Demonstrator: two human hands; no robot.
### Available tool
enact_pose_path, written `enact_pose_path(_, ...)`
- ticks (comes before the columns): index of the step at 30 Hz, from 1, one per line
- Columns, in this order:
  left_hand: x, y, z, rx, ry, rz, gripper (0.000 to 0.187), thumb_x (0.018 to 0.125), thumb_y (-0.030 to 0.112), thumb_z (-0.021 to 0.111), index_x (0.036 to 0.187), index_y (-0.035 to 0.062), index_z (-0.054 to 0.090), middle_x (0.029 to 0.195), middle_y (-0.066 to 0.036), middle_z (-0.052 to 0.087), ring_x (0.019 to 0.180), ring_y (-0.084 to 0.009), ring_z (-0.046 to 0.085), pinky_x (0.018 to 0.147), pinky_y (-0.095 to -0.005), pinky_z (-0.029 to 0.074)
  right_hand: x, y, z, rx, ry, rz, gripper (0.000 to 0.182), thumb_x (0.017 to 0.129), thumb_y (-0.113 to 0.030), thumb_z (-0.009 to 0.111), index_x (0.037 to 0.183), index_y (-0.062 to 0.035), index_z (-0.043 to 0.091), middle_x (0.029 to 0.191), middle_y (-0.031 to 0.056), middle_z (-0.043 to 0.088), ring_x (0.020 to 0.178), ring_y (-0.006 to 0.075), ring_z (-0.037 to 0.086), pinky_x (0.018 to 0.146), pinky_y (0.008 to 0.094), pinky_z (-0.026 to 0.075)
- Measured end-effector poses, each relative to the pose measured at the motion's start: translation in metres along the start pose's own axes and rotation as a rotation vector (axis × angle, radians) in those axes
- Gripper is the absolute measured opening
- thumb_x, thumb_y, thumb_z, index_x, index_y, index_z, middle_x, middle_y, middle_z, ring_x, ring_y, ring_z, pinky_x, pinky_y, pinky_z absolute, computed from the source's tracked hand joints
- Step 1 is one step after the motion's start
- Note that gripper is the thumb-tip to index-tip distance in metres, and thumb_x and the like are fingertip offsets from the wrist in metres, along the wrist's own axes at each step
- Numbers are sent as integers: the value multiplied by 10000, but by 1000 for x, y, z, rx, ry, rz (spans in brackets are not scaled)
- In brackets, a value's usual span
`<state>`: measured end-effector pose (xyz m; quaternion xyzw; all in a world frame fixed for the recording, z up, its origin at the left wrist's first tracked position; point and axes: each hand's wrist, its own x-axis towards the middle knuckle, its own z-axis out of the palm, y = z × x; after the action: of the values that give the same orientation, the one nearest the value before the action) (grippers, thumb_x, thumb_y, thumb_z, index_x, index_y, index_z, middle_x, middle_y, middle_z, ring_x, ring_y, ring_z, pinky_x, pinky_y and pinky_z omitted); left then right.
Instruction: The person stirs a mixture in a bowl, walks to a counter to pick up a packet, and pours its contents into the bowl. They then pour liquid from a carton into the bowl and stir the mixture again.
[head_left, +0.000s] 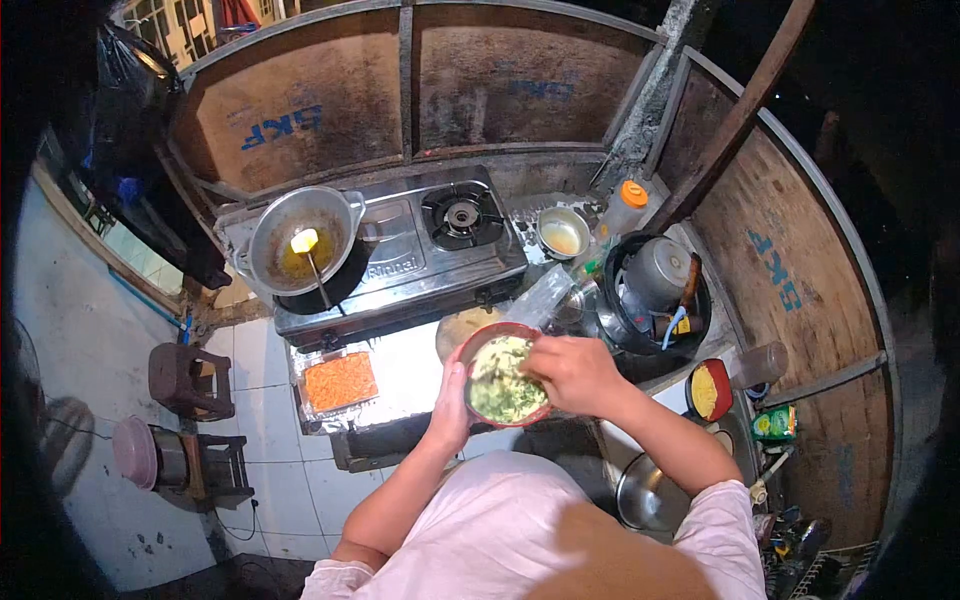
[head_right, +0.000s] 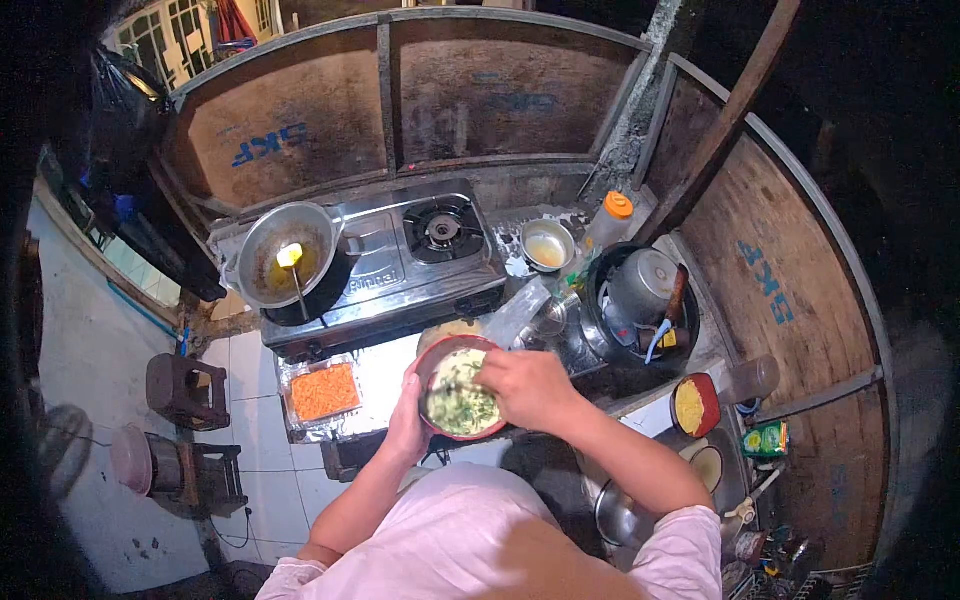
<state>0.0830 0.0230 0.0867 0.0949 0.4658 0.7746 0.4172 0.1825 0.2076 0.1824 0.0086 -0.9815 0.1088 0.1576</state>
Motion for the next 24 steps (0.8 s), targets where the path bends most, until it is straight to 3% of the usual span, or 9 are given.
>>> enact_pose_path(3,-3,1,-1,-5,7,23,599,1089,494,357,1561,132,291,1495,-120,430,1332,-241,505,1042,-401,516,-9,7,-28,58,-4,-188,239,701,-107,731,927,-183,742,901,-11,693,769,220,679,650,374,544)
enact_pose_path(8,-8,8,5,-13,42,-11,615,1087,496,362,1559,109,283,1488,-125,433,1331,-237,501,1051,-389,505,-8,6,-43,-247,-1,-93,281,702,-112,729,977,-170,734,913,-11,677,787,197,669,660,342,512)
enact_pose_path(11,-7,2,0,22,31,6,625,1087,500,358,1561,100,278,1491,-127,427,1328,-236,503,1052,-382,503,-5,-5,-18,-399,62,-83,113,761,-143,635,856,-106,686,847,39,635,763,197,661,653,363,528)
enact_pose_path(12,-5,-1,-2,77,41,59,623,1088,502,352,1563,106,278,1492,-127,426,1333,-236,498,1061,-381,495,-9,-9,-15,-396,65,-83,113,761,-143,635,856,-106,686,847,39,635,763,197,661,653,363,528)
enact_pose_path(14,-5,-7,-5,129,55,115,620,1088,504,345,1564,112,278,1493,-127,425,1339,-235,494,1070,-380,488,-18,-17,-12,-348,-209,187,143,766,-135,634,880,-79,699,833,97,650,736,224,699,644,408,559)
enact_pose_path(15,-6,-6,-3,115,74,74,617,1089,507,340,1566,119,279,1493,-124,425,1346,-234,487,1067,-381,491,-18,-20,-15,-231,-302,275,162,803,-126,617,904,-36,705,830,154,662,735,299,722,660,462,582)
enact_pose_path(19,-8,-4,0,96,88,5,622,1086,514,342,1574,137,265,1494,-119,430,1348,-240,493,1045,-398,518,-28,-14,9,-27,-157,317,95,889,-124,663,945,-76,723,920,118,692,771,324,704,640,408,570)
enact_pose_path(23,0,-18,-14,43,61,68,620,1086,504,345,1576,134,254,1499,-118,428,1337,-248,508,1016,-404,544,-34,-26,-5,93,-56,316,116,854,-70,680,958,-94,725,916,81,688,792,311,701,668,407,570)
enact_pose_path(24,0,-18,-17,9,46,45,592,1089,500,325,1567,155,271,1508,-118,401,1344,-268,489,923,-418,589,-38,-25,-8,62,-39,202,176,809,-44,693,972,-103,726,914,61,687,795,292,701,671,396,568)
